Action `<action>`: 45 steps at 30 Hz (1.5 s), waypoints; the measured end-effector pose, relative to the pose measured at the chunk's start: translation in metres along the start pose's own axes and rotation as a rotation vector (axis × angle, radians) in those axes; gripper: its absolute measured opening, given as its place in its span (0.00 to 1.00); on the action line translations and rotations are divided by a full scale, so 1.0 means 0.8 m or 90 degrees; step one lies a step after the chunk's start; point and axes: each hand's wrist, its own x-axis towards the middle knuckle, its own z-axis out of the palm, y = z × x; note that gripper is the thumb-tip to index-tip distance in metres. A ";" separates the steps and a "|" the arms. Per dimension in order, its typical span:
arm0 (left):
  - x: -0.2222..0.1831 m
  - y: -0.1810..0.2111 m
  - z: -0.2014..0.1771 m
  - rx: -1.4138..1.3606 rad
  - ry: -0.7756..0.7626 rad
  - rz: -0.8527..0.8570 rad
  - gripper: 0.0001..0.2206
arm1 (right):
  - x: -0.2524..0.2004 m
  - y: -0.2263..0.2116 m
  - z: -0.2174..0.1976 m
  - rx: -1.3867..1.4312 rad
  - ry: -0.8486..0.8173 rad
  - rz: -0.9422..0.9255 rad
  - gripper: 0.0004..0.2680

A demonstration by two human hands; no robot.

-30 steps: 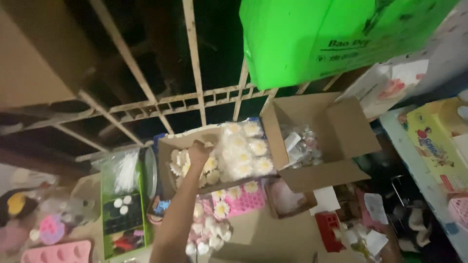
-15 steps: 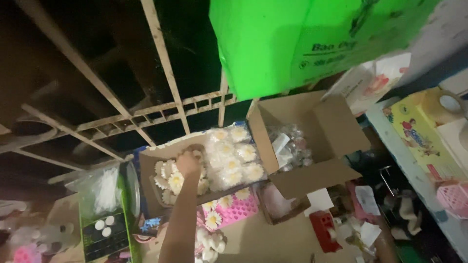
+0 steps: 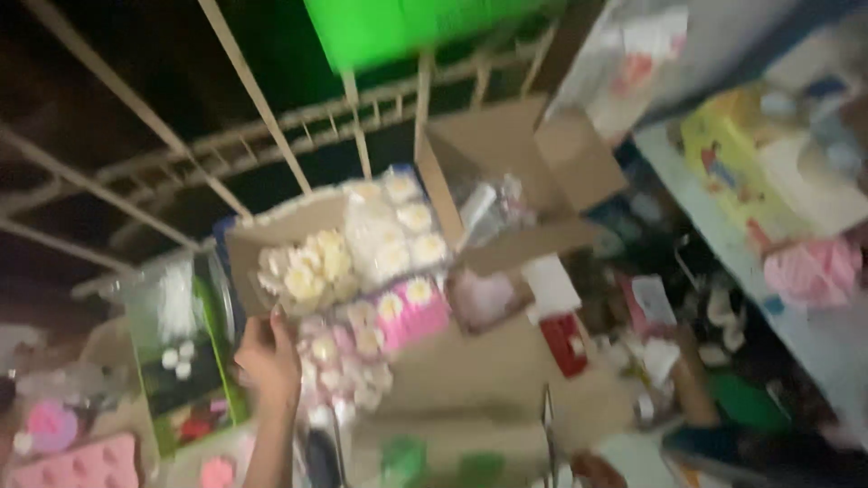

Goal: Preparing decorative wax flower elements by trimming and arranging them.

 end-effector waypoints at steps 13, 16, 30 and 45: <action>-0.293 0.015 0.070 0.093 -0.465 0.308 0.10 | 0.001 -0.073 0.090 -0.104 -0.234 -0.170 0.19; -0.315 0.041 0.098 0.058 -0.602 0.245 0.18 | 0.004 -0.076 0.096 -0.212 -0.183 -0.163 0.12; -0.364 0.035 0.160 0.235 -0.560 0.224 0.08 | 0.048 -0.076 0.101 -0.145 -0.261 -0.282 0.15; -0.320 0.021 0.193 0.063 -0.546 -0.024 0.10 | 0.037 -0.176 0.104 0.010 -0.474 -0.018 0.18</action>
